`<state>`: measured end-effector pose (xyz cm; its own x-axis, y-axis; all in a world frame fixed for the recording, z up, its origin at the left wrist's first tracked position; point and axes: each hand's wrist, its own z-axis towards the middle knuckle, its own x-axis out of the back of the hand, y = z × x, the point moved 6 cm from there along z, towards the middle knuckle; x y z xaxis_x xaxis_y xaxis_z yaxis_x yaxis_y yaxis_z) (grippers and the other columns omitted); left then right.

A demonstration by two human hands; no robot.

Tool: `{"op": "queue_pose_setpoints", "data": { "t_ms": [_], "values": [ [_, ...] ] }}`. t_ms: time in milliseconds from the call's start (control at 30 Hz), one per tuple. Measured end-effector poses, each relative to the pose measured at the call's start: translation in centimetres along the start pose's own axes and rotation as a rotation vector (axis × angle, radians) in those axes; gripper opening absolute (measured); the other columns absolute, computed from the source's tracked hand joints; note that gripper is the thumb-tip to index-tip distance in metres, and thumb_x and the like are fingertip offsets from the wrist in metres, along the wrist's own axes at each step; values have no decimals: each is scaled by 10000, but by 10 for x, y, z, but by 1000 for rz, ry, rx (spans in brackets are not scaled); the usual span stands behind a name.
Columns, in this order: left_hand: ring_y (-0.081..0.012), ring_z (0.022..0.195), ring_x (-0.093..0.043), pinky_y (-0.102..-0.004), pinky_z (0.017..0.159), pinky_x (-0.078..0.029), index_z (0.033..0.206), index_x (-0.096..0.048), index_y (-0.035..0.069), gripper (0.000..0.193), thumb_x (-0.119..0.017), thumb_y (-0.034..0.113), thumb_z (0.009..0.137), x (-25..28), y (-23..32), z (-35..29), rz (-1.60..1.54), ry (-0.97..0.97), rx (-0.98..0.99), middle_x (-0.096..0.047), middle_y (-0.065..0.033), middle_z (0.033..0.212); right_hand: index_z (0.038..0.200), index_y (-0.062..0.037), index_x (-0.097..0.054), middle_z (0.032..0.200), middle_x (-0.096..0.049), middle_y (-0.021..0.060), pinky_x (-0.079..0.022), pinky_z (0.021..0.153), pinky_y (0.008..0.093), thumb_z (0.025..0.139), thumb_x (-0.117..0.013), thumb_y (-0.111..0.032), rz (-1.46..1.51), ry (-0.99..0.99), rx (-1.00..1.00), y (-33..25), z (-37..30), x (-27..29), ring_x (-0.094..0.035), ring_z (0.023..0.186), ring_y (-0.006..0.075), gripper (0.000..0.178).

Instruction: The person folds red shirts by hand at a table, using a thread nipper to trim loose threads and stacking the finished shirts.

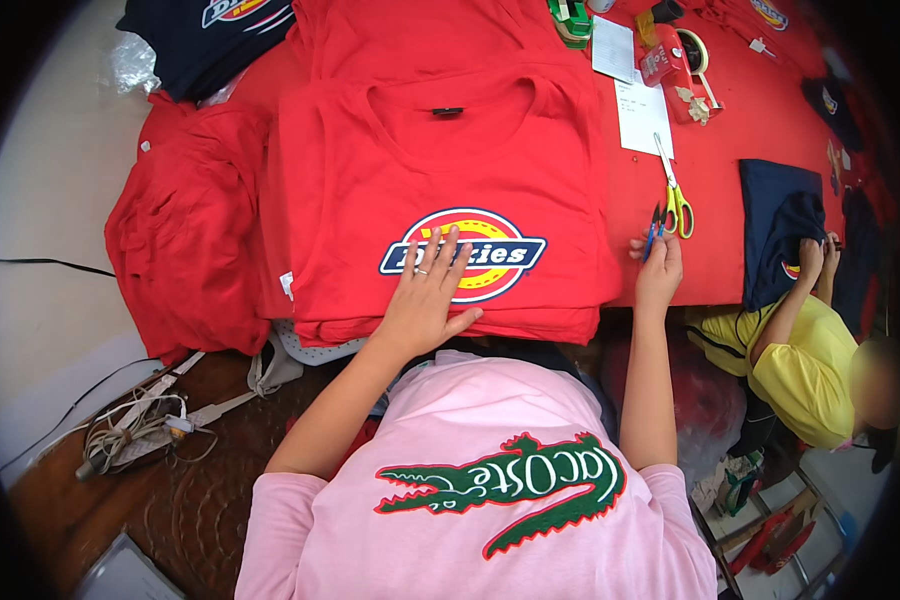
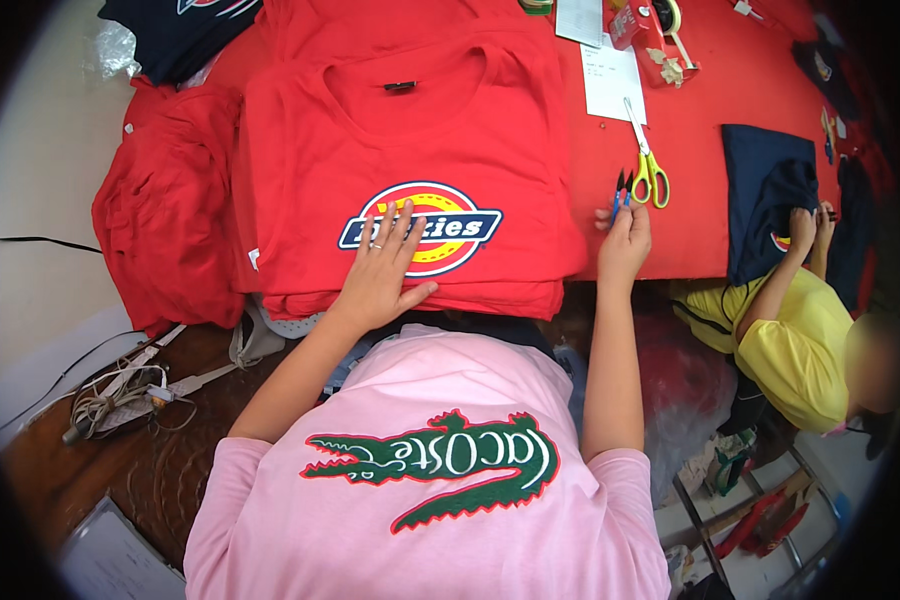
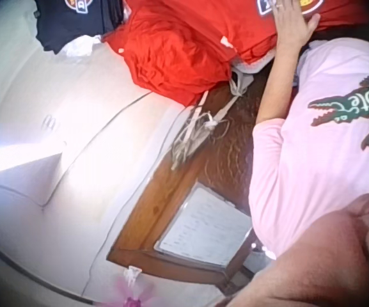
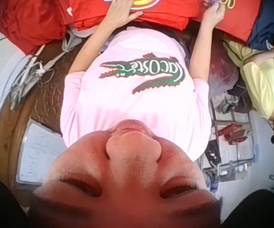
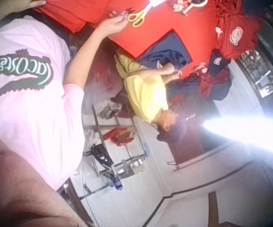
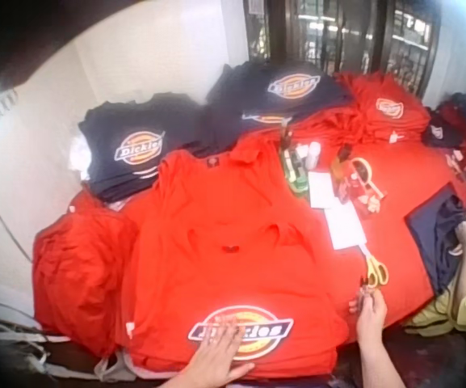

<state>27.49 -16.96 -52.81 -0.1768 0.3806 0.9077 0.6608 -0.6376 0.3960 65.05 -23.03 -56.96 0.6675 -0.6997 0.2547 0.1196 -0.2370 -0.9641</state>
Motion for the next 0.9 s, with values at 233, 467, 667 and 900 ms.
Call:
{"op": "queue_pose_setpoints", "data": {
  "t_ms": [233, 467, 667, 900],
  "values": [
    [-335, 1618, -213, -560, 1308, -139, 1631, -335, 24, 902, -595, 601, 989, -22, 67, 2, -40, -72, -244, -239, -186, 1739, 1211, -1, -583, 1018, -693, 78, -527, 733, 264, 1099, -450, -52, 385, -556, -10, -62, -54, -126, -613, 755, 90, 181],
    [-335, 1636, -146, -556, 1303, -103, 1683, -295, 187, 790, -614, 463, 1015, 26, -64, -54, 181, 181, 373, -183, -116, 1772, 1153, -3, -625, 944, -657, 6, -434, 699, 214, 1113, -524, -115, 277, -674, -4, -36, -71, -137, -516, 741, 38, 156],
    [-434, 1609, -176, -664, 1266, -75, 1609, -420, 77, 740, -539, 545, 1048, 53, -182, -156, 293, 247, 1018, -279, -227, 1715, 1135, -18, -640, 981, -682, 9, -427, 680, 200, 1048, -643, -77, 314, -710, -109, -34, -69, -144, -518, 737, 26, 105],
    [-353, 1593, -271, -568, 1299, -144, 1516, -510, 28, 570, -572, 355, 1053, 74, -101, -39, 150, 297, 290, -345, -172, 1695, 1243, 26, -664, 1229, -691, 179, -520, 1041, 402, 944, -523, 131, -268, -576, 485, -86, -69, -147, -674, 1178, 317, 347]
  ]
}}
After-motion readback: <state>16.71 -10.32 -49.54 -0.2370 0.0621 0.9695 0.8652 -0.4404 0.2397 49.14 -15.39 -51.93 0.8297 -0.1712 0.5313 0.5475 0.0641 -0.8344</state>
